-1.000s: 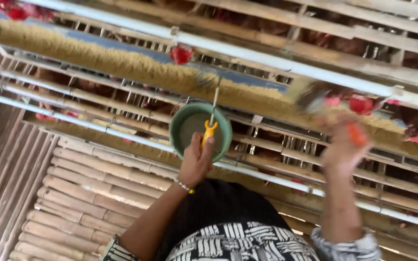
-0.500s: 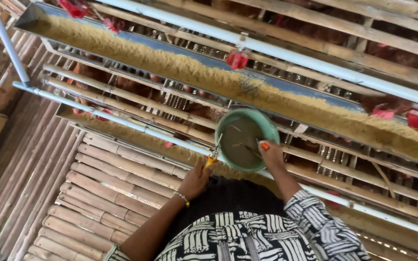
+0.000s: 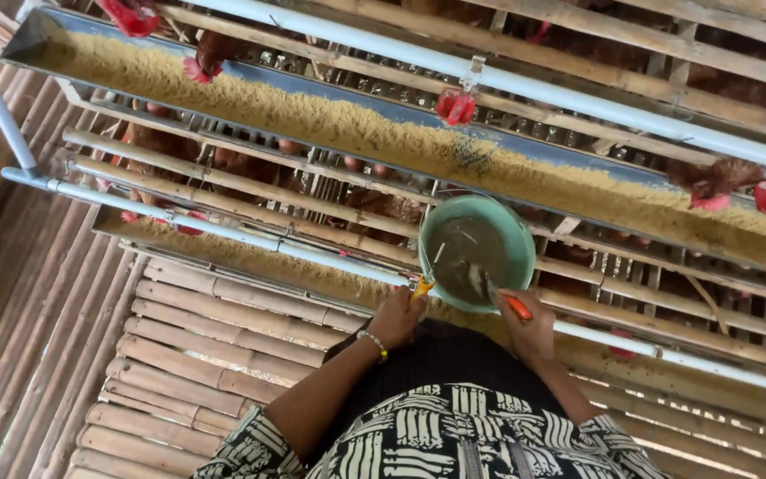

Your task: Applying a liquid substance, likely disinfectant or paint, to the wooden beams of a chicken coop using a brush and a scraper.

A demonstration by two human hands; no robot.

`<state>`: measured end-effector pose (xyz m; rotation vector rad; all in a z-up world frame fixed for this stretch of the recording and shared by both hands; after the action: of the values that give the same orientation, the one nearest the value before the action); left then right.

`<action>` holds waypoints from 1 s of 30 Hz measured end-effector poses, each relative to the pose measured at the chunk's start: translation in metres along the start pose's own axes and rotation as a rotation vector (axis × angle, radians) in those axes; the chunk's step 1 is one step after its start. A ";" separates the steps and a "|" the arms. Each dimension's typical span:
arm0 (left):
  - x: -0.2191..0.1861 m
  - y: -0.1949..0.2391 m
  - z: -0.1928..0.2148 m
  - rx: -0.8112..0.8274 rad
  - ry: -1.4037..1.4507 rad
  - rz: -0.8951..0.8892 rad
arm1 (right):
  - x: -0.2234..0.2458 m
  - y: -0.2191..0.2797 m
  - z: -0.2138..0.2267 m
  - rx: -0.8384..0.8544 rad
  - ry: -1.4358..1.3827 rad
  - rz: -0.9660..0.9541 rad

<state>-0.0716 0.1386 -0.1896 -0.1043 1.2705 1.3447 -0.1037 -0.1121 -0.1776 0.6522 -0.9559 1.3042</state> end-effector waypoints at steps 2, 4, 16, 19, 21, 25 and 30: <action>-0.004 -0.005 0.002 -0.005 -0.012 -0.017 | 0.065 -0.006 0.014 -0.093 0.036 0.145; -0.002 0.000 0.004 0.025 -0.012 -0.008 | 0.058 0.004 0.014 -0.116 0.043 0.126; -0.001 -0.002 0.002 -0.015 0.033 -0.056 | 0.045 0.027 0.008 -0.094 0.064 0.109; -0.006 -0.003 0.010 -0.060 0.027 -0.045 | 0.058 0.022 0.009 -0.036 0.075 0.203; -0.002 0.006 0.007 -0.031 0.019 -0.027 | 0.052 0.032 0.009 -0.020 0.077 0.199; -0.006 0.001 0.015 -0.063 0.032 -0.065 | 0.057 0.027 0.011 -0.056 0.097 0.190; -0.014 0.008 0.015 -0.080 0.058 -0.085 | 0.021 0.039 0.003 0.042 0.147 -0.095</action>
<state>-0.0645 0.1419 -0.1691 -0.2521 1.2475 1.3277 -0.1422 -0.0975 -0.1625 0.6177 -0.7707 1.2724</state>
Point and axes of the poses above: each hand's wrist, its own y-axis away from the middle knuckle, its own z-axis out of the back of the hand, x = y × z, the point moved 4 cm from there along -y, towards the middle knuckle, and after that the axes turned 5 degrees about -y, right-handed, at the moved point
